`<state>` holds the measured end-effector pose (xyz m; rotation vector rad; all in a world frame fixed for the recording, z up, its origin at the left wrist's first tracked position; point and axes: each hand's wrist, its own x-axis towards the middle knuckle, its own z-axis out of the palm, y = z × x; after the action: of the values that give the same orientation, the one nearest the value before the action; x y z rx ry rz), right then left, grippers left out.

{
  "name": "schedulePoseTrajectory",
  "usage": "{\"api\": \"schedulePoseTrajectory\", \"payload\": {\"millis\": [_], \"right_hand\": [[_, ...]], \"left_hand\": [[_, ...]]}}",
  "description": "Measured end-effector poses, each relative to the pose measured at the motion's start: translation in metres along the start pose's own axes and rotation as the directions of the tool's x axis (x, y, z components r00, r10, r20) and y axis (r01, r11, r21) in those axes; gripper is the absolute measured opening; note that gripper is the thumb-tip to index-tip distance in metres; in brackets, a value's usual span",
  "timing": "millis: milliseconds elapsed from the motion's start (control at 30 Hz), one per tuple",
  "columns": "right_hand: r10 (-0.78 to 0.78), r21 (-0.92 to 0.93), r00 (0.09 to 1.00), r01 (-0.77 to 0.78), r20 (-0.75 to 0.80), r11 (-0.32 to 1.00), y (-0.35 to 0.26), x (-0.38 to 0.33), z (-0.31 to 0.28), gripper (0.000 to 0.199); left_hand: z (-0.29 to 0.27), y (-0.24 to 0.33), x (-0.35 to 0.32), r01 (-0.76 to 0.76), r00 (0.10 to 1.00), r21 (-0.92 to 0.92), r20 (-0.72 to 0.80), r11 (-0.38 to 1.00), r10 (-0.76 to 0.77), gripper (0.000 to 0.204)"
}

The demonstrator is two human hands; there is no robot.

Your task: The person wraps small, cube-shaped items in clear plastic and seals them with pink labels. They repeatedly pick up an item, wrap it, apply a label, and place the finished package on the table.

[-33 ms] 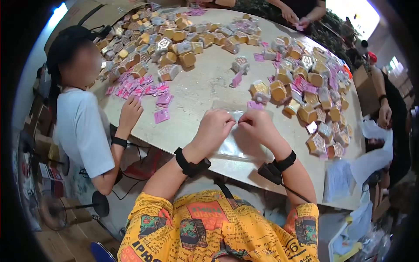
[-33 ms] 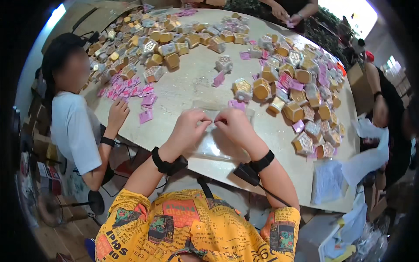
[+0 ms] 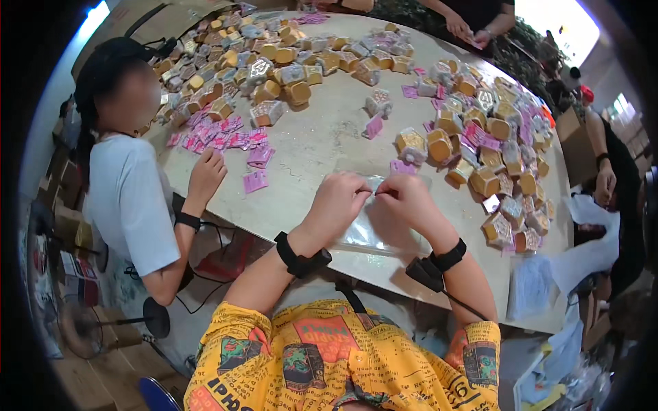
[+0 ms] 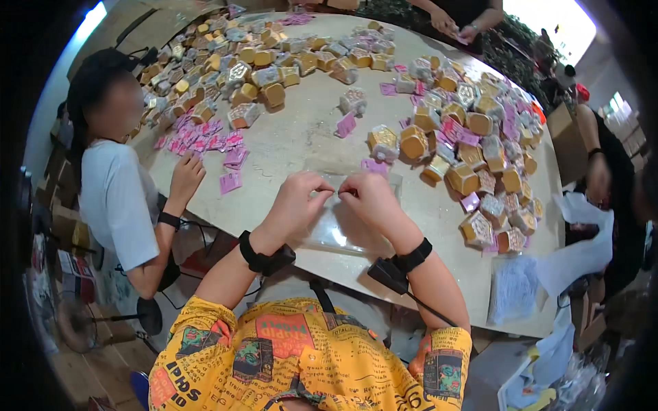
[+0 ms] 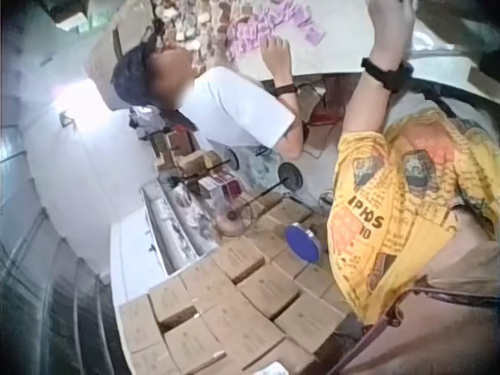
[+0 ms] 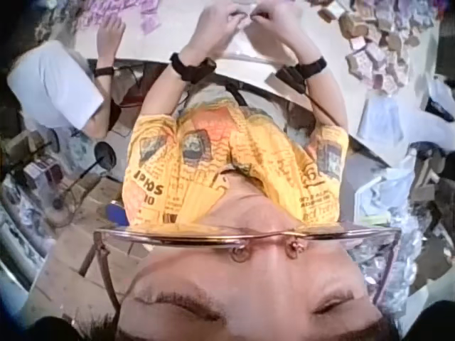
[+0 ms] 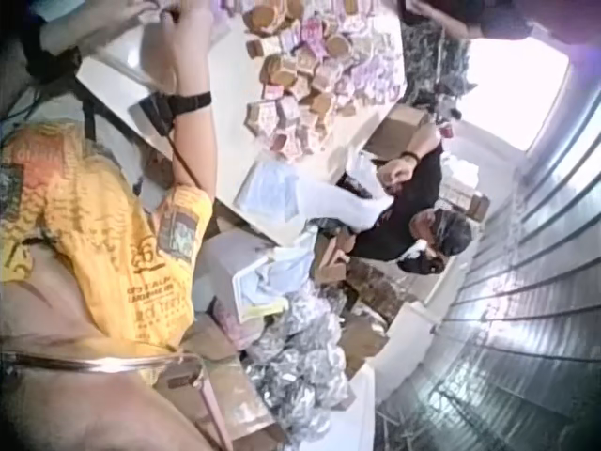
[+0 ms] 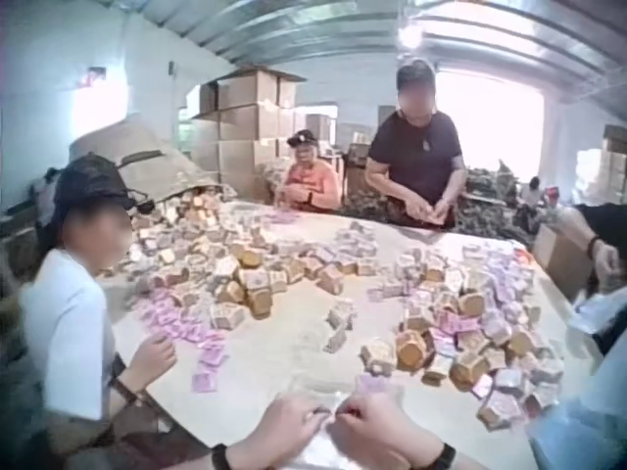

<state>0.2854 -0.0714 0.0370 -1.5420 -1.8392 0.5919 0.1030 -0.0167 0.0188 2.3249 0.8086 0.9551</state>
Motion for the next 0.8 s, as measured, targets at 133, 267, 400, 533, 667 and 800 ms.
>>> {"api": "schedulePoseTrajectory", "payload": {"millis": [133, 267, 400, 533, 667, 800], "right_hand": [[0.074, 0.004, 0.996, -0.075, 0.054, 0.997, -0.003, 0.002, -0.003, 0.015], [0.114, 0.05, 0.991, -0.118, 0.072, 0.992, 0.001, 0.004, 0.0, 0.015], [0.13, 0.072, 0.988, -0.136, 0.087, 0.988, -0.001, 0.007, 0.005, 0.017], [0.126, 0.147, 0.986, -0.141, 0.108, 0.979, 0.005, 0.007, 0.008, 0.019], [0.149, 0.213, 0.987, -0.157, 0.057, 0.964, 0.011, 0.005, 0.006, 0.024], [0.154, 0.207, 0.986, -0.165, 0.067, 0.964, 0.011, 0.003, 0.002, 0.026]], "left_hand": [[-0.001, -0.002, 0.002, 0.09, 0.996, -0.125, -0.01, 0.988, -0.092, 0.009], [-0.005, 0.003, 0.003, 0.119, 0.993, -0.207, 0.005, 0.971, -0.121, 0.009], [-0.006, 0.0, 0.007, 0.029, 0.999, -0.072, 0.023, 0.997, -0.028, 0.011], [-0.006, -0.003, 0.008, 0.071, 0.997, -0.079, 0.031, 0.994, -0.069, 0.011], [0.0, -0.005, 0.007, 0.055, 0.998, -0.101, -0.014, 0.993, -0.056, 0.011], [-0.002, -0.005, 0.003, -0.005, 0.999, 0.01, 0.039, 1.0, 0.004, 0.012]]}}
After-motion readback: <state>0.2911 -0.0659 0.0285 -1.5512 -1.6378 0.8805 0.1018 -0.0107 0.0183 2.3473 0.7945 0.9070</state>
